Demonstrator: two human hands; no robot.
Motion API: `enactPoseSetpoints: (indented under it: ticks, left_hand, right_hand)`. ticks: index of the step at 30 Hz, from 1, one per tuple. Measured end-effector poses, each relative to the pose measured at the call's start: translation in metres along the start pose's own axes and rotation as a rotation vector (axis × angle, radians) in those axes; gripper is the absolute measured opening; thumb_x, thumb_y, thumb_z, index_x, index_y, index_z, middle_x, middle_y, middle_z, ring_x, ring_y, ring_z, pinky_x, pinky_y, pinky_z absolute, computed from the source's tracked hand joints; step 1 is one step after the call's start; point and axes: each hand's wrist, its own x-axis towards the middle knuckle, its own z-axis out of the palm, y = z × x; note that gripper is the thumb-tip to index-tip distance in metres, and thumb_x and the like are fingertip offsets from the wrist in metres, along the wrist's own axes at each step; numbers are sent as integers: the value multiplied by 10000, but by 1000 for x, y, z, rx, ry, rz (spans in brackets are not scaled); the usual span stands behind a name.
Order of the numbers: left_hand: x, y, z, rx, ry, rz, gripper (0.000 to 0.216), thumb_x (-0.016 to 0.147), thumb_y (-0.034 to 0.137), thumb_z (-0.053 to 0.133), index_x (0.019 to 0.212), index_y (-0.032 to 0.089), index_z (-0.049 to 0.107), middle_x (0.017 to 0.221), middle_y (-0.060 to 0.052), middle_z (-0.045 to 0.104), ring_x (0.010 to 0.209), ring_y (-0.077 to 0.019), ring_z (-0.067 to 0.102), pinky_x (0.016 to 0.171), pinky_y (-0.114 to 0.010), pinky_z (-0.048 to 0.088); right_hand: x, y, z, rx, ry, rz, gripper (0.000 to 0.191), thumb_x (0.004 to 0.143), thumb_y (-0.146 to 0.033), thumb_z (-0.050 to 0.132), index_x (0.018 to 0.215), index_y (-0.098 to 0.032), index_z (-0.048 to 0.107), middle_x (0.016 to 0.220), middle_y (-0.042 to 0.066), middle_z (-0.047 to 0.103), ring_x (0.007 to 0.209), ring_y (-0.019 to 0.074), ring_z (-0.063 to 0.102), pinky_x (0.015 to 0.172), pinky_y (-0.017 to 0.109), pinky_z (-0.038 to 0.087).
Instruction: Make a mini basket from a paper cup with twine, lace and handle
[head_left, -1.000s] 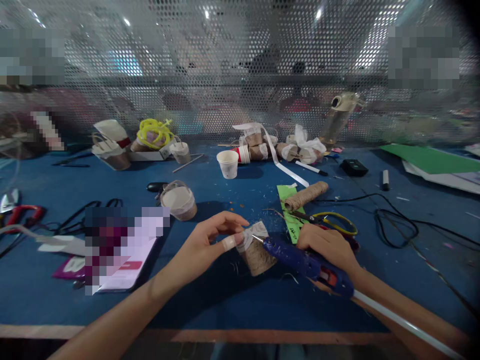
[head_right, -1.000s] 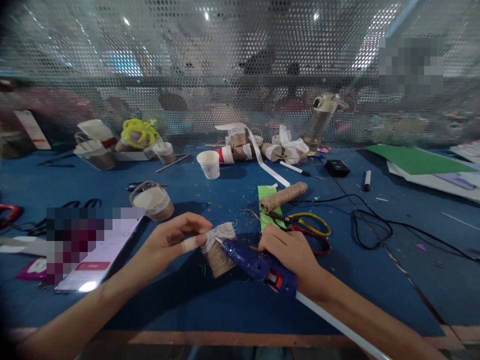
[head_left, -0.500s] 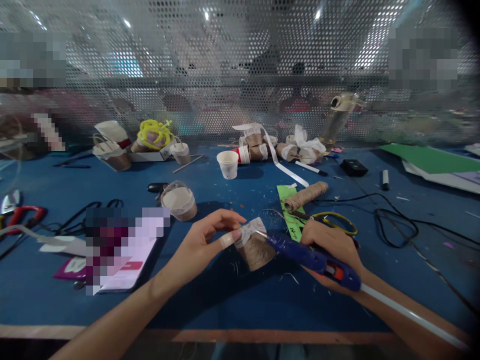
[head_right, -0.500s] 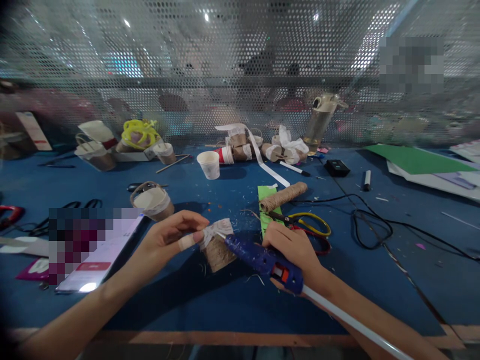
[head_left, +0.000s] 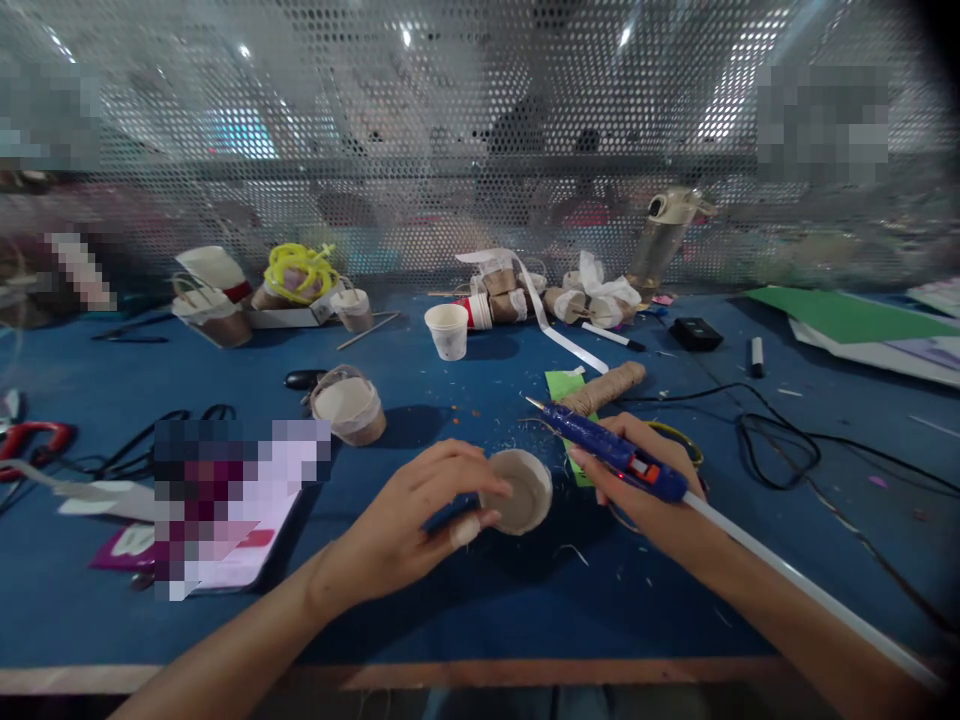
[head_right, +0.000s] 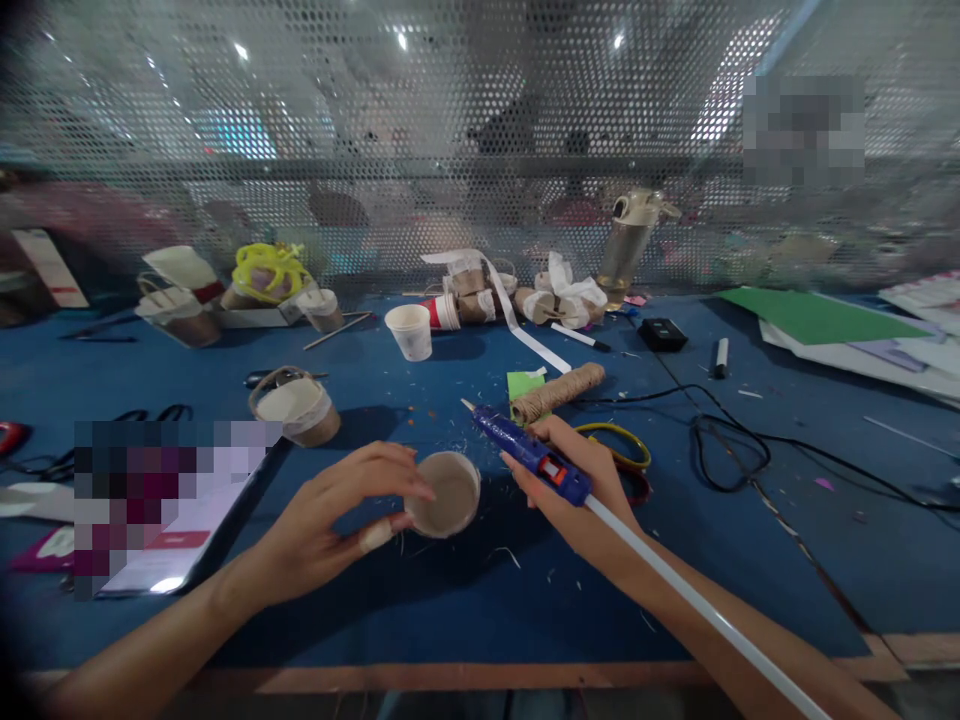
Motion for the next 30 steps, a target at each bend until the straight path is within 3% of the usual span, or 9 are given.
enactPoseSetpoints:
  ticks: [7,10,16,19,23,27,30]
  left_hand:
    - [2,-7,-1,-315,292,-307,211,905,106,669,1067,242,671,1130,-47,606,1051,-163,630,892,-273,571]
    - [3,-9,0,-449,297,-334,215,877,103,694,1047,235,694,1167,-53,559,1042,-163,629,849,-264,602]
    - [3,-10,0,-496,280,-350,236,874,90,682,1055,238,712,1185,-48,549,1046,-146,621,889,-259,593]
    - [4,-9,-1,-530,275,-370,225,867,92,686,1045,227,716,1182,-56,557,1035,-157,626,883,-280,599]
    - [4,-10,-1,-557,278,-387,228,842,72,698,1020,213,714,1169,-58,563,1011,-160,630,874,-286,602]
    - [2,-15,0,-585,278,-395,266,834,59,699,1050,215,703,1194,-58,560,1002,-157,632,900,-298,593]
    - [1,-18,1,-589,275,-397,285,830,73,728,1065,231,696,1189,-41,565,1008,-142,624,954,-296,563]
  right_hand:
    - [-1,-2,2,-48,-40,1,132,904,-323,688,908,-219,607,621,-56,644,515,110,657,549,206,508]
    - [-1,-1,3,-66,-36,-32,141,890,-306,701,871,-215,595,616,-65,625,496,97,640,543,196,505]
    - [-2,1,6,-46,-65,-116,148,859,-246,732,860,-211,589,667,-56,617,502,95,623,538,209,506]
    - [-3,3,8,21,-95,-174,151,861,-211,727,872,-217,577,806,-25,661,528,93,632,551,221,531]
    - [-4,6,12,109,-108,-247,131,877,-195,707,871,-221,579,976,17,681,635,115,670,606,248,573]
    - [-3,5,13,91,-190,-373,139,863,-160,713,899,-224,595,1059,37,694,857,162,710,773,287,570]
    - [-1,2,14,55,-233,-433,170,854,-131,711,927,-227,591,1080,48,711,939,172,707,804,280,554]
